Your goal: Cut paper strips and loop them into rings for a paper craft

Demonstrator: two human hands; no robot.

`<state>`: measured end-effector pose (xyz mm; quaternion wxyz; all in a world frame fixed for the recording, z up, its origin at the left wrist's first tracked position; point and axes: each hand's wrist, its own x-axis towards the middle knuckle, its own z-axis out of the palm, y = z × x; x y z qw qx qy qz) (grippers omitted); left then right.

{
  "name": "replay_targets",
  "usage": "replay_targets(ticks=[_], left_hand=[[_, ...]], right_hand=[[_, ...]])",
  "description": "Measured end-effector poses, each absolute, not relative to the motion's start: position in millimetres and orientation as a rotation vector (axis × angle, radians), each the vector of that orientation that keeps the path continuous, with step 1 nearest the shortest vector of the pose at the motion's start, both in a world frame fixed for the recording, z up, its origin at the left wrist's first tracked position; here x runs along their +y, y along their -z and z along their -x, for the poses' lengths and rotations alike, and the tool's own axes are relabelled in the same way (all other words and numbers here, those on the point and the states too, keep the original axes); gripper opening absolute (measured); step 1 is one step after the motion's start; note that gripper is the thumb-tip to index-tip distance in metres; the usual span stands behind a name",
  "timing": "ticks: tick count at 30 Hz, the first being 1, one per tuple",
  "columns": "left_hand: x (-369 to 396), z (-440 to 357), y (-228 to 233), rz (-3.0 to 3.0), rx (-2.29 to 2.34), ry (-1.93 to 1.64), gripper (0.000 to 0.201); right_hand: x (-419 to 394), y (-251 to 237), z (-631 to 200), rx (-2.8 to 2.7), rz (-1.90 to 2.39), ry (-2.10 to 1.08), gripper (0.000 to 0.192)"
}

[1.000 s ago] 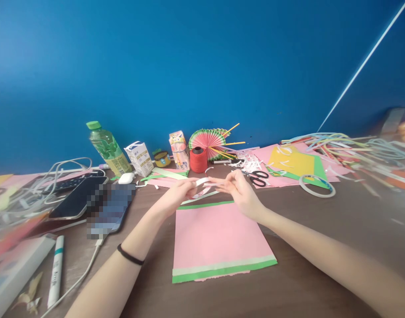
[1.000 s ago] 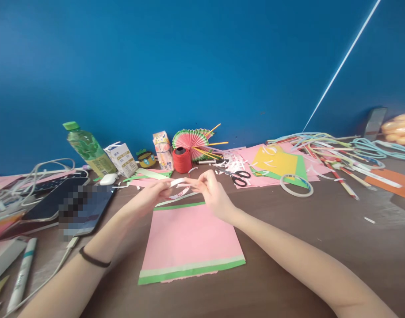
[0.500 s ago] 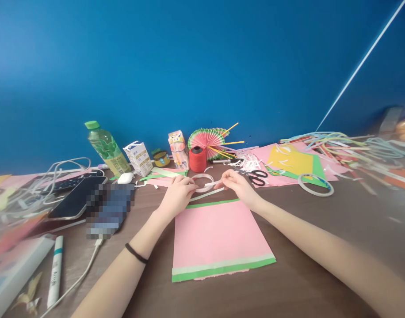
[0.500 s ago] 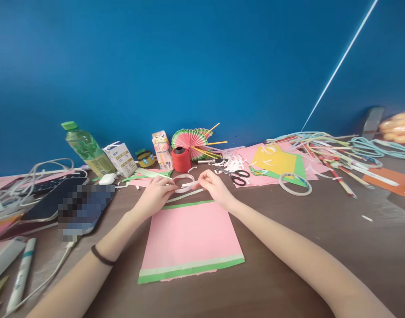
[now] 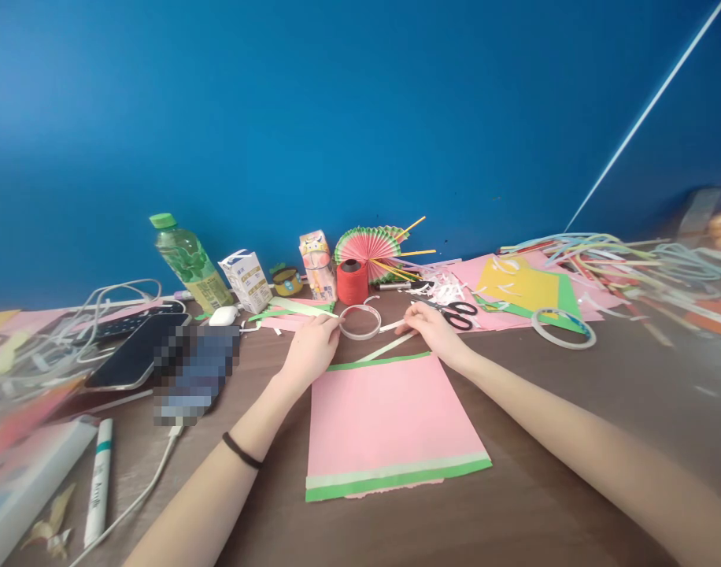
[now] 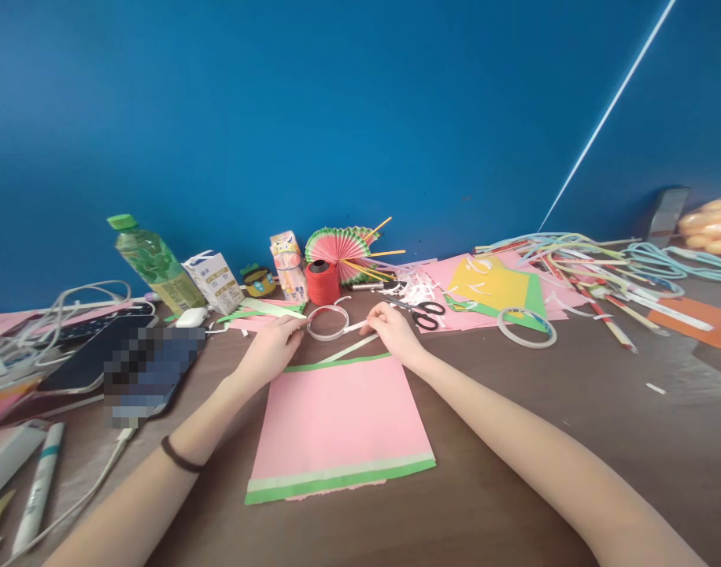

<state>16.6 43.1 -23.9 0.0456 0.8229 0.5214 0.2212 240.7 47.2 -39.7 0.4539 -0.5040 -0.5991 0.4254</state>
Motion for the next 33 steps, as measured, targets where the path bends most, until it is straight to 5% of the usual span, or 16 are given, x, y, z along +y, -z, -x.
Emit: replay_targets(ticks=[12, 33], left_hand=[[33, -26, 14, -2.368, 1.316, -0.404, 0.022], [40, -24, 17, -2.025, 1.333, -0.630, 0.026]], right_hand=[[43, 39, -233, -1.510, 1.215, -1.304, 0.007], [39, 32, -227, -1.510, 1.322, -1.171, 0.013]])
